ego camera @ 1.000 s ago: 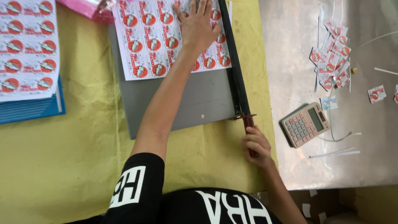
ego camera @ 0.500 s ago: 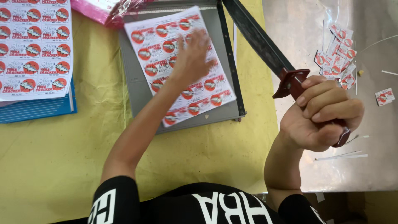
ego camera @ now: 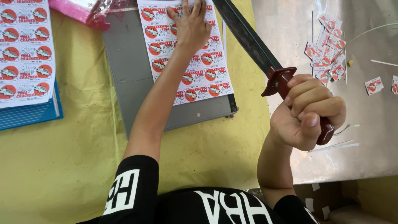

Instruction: The person uses a paper cutter to trim a sheet of printed stickers. They align the sheet on the cutting mat, pull down the lever to slice the paper, and then remove the cut pieces. The process is repeated with multiple sheets of stickers.

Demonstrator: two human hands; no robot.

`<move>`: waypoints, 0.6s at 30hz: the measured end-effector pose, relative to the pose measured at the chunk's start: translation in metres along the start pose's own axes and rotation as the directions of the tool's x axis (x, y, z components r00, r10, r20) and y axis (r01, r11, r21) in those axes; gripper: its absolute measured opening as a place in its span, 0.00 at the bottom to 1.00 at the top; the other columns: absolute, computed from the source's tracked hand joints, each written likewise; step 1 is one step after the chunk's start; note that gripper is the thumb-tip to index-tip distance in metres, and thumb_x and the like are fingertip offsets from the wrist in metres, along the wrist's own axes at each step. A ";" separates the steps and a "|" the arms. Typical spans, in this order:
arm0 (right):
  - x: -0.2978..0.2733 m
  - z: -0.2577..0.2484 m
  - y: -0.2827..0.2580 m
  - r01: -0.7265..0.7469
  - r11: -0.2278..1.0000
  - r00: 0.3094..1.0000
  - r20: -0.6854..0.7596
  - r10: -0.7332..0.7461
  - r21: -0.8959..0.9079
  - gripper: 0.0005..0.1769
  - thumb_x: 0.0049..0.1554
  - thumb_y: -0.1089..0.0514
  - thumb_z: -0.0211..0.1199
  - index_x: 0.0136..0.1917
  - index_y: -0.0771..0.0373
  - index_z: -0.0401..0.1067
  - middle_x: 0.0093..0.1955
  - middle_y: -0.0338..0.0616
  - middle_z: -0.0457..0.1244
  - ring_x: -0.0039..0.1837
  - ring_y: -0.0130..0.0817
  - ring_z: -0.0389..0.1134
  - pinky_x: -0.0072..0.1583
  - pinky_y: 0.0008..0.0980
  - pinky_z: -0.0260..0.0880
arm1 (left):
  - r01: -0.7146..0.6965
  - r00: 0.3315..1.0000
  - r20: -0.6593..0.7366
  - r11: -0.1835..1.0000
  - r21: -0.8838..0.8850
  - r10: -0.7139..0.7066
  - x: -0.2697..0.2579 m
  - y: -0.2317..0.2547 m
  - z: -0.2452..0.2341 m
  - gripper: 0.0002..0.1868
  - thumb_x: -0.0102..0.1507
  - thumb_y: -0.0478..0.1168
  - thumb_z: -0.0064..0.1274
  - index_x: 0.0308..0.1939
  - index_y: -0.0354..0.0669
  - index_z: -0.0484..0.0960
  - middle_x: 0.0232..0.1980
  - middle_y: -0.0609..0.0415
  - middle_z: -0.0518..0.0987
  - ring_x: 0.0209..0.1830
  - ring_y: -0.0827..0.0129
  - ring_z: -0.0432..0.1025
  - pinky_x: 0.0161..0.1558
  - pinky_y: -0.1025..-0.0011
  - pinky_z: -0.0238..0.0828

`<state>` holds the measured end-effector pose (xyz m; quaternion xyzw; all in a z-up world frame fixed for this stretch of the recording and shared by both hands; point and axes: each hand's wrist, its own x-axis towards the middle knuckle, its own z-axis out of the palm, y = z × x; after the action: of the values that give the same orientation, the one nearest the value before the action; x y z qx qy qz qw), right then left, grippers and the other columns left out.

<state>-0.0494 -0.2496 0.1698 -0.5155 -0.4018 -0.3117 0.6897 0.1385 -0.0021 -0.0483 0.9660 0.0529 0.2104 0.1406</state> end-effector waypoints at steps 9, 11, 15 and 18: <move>-0.008 -0.010 0.001 -0.020 1.000 0.999 0.037 0.019 0.016 0.17 0.59 0.54 0.61 0.35 0.59 0.57 0.27 0.41 0.53 0.30 0.33 0.56 0.51 0.38 0.69 | -0.044 0.982 -0.185 0.999 -0.008 0.041 0.001 -0.002 0.008 0.35 0.65 0.54 0.55 0.73 0.44 0.66 0.74 0.56 0.62 0.74 0.47 0.51 0.63 0.13 0.36; -0.008 -0.010 0.001 -0.012 1.000 0.999 0.047 0.012 0.018 0.16 0.59 0.54 0.60 0.35 0.59 0.57 0.27 0.41 0.53 0.30 0.33 0.56 0.51 0.38 0.69 | -0.025 0.988 -0.156 1.000 0.003 0.025 0.002 -0.002 0.009 0.34 0.65 0.54 0.55 0.72 0.44 0.67 0.73 0.57 0.62 0.74 0.48 0.51 0.63 0.12 0.36; -0.011 -0.011 0.001 -0.015 1.000 0.999 0.053 0.014 0.017 0.16 0.59 0.55 0.60 0.36 0.58 0.57 0.27 0.41 0.53 0.30 0.33 0.56 0.53 0.38 0.69 | -0.022 0.986 -0.166 1.000 0.005 0.022 0.003 -0.003 0.009 0.32 0.65 0.53 0.56 0.70 0.45 0.69 0.73 0.59 0.63 0.75 0.50 0.51 0.62 0.12 0.36; -0.015 -0.013 -0.001 -0.024 1.000 0.998 0.057 0.023 0.008 0.15 0.58 0.55 0.60 0.36 0.59 0.57 0.28 0.41 0.53 0.32 0.33 0.56 0.54 0.38 0.69 | -0.022 0.984 -0.177 1.000 0.000 0.022 0.002 -0.002 0.009 0.32 0.65 0.53 0.56 0.70 0.46 0.70 0.72 0.59 0.63 0.74 0.52 0.52 0.61 0.11 0.36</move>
<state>-0.0541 -0.2622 0.1551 -0.5258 -0.4166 -0.2870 0.6838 0.1439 -0.0017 -0.0555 0.9438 0.0544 0.2971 0.1341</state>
